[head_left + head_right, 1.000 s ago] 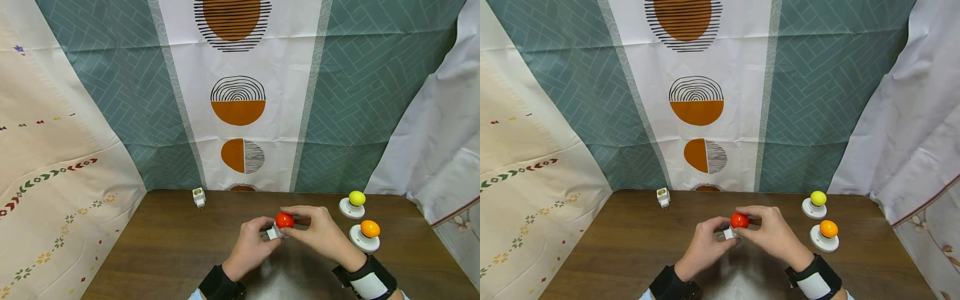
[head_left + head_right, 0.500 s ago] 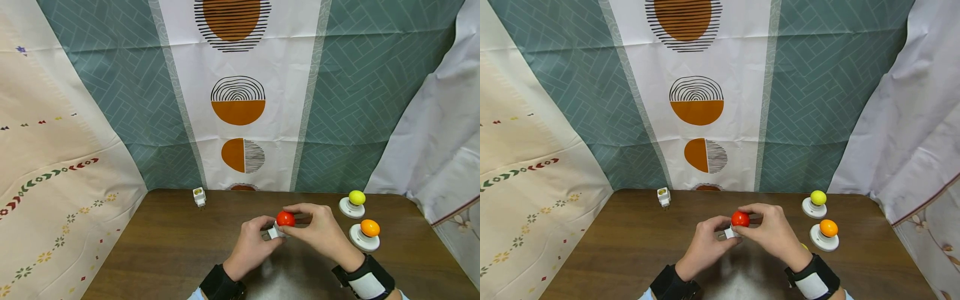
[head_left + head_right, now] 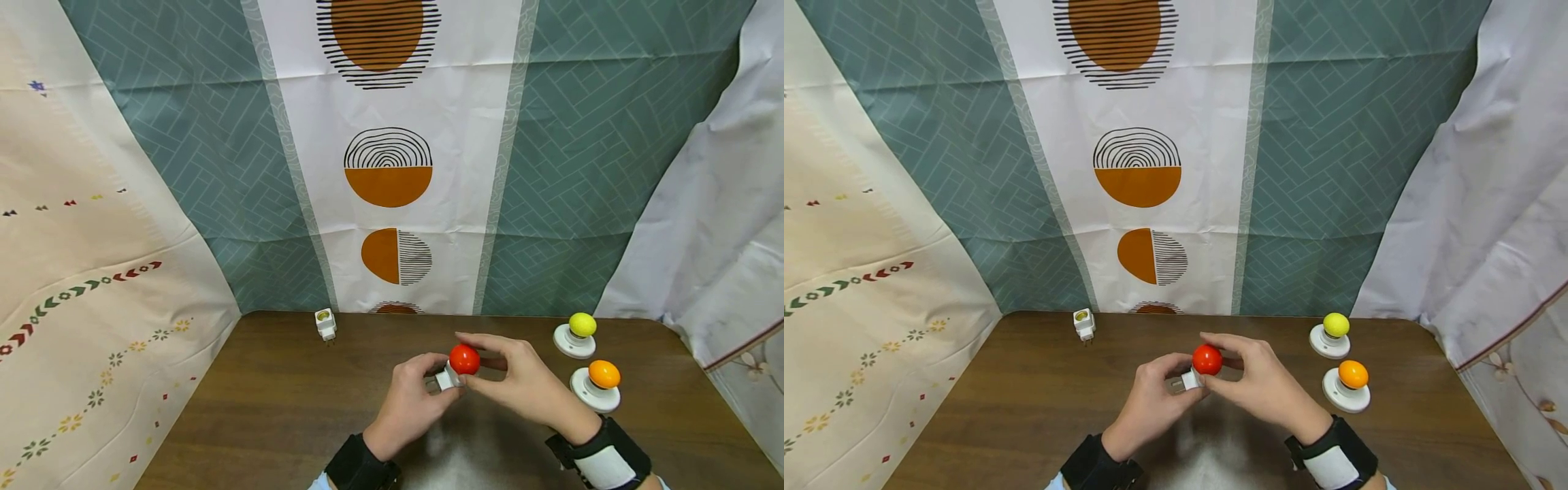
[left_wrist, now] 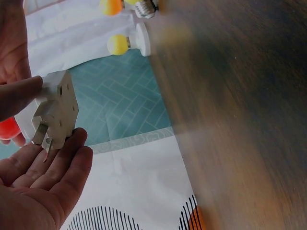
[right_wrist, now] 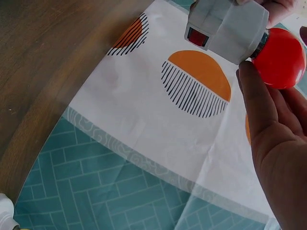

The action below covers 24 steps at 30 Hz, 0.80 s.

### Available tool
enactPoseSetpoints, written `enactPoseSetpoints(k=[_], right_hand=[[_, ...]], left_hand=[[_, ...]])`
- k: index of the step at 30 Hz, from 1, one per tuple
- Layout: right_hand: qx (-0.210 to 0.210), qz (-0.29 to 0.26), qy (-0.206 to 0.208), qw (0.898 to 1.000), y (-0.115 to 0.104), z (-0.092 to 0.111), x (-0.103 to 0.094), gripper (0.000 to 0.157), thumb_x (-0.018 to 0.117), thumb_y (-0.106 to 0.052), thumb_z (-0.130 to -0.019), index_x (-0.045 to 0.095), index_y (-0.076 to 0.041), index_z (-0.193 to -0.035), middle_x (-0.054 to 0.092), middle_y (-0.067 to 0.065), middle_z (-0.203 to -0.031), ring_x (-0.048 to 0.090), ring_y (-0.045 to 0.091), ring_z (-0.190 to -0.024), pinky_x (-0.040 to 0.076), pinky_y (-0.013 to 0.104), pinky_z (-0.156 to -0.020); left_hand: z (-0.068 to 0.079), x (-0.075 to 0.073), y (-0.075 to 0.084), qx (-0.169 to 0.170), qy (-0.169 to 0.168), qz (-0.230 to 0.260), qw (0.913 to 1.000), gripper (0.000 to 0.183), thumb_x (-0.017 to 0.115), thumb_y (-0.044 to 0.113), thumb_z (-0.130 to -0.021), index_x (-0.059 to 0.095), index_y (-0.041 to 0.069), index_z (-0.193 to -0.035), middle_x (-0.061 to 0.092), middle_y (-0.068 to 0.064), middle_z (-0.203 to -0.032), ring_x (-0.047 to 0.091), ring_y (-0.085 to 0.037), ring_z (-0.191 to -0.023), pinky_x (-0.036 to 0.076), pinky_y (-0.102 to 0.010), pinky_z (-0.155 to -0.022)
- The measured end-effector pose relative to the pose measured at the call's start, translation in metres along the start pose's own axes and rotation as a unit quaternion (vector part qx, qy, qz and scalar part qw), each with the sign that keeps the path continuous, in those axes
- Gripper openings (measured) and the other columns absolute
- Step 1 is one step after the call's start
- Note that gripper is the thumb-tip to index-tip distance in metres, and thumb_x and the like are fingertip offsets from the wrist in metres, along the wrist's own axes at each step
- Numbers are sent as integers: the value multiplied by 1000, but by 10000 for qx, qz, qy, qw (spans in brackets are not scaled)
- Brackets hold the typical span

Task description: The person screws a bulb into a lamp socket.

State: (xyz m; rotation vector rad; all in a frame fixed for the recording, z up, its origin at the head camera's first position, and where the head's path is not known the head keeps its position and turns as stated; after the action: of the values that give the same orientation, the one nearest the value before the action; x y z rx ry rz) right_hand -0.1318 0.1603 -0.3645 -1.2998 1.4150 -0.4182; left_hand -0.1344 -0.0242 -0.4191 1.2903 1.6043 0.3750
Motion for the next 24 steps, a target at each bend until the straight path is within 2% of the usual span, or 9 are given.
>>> enactPoseSetpoints(k=[6,12,16,24], right_hand=[[-106,-86,-118,9998,5,1,1,47,74,-29,-78,58,-22,-122,59,-9,-116,58,12,-100,47,28,-79],[-26,-245,-39,9997,6,1,1,45,75,-26,-78,61,-19,-119,61,-7,-113,60,15,-97,48,29,-77],[44,-311,140,9994,1,1,2,43,77,-21,-75,62,-16,-116,62,-3,-110,62,16,-93,49,30,-75],[234,-215,752,9967,-29,0,-1,39,81,-8,-66,66,-9,-102,66,6,-95,64,20,-78,51,35,-67]], left_hand=[[1,0,-1,-81,-53,-6,10000,32,74,25,-77,62,20,-106,59,14,-99,56,-1,-85,47,-23,-72],[1,1,-2,-101,-78,38,9999,32,74,26,-78,62,22,-106,59,15,-99,57,-1,-85,47,-22,-71],[1,1,-2,-122,-80,54,9999,31,75,26,-77,62,23,-106,59,15,-98,57,-1,-85,47,-22,-72],[0,2,0,-49,33,11,10000,30,75,29,-77,63,22,-103,60,15,-97,57,1,-85,48,-23,-72]])
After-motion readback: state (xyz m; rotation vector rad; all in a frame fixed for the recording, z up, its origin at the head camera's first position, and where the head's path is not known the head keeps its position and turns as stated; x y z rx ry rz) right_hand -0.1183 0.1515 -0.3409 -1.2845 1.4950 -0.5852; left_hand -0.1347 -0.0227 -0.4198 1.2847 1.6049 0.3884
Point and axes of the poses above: each hand's wrist, its own z-axis away from the middle knuckle, its own x-axis out of the palm, y = z × x, the point moved 2 cm from there along -z, towards the middle knuckle
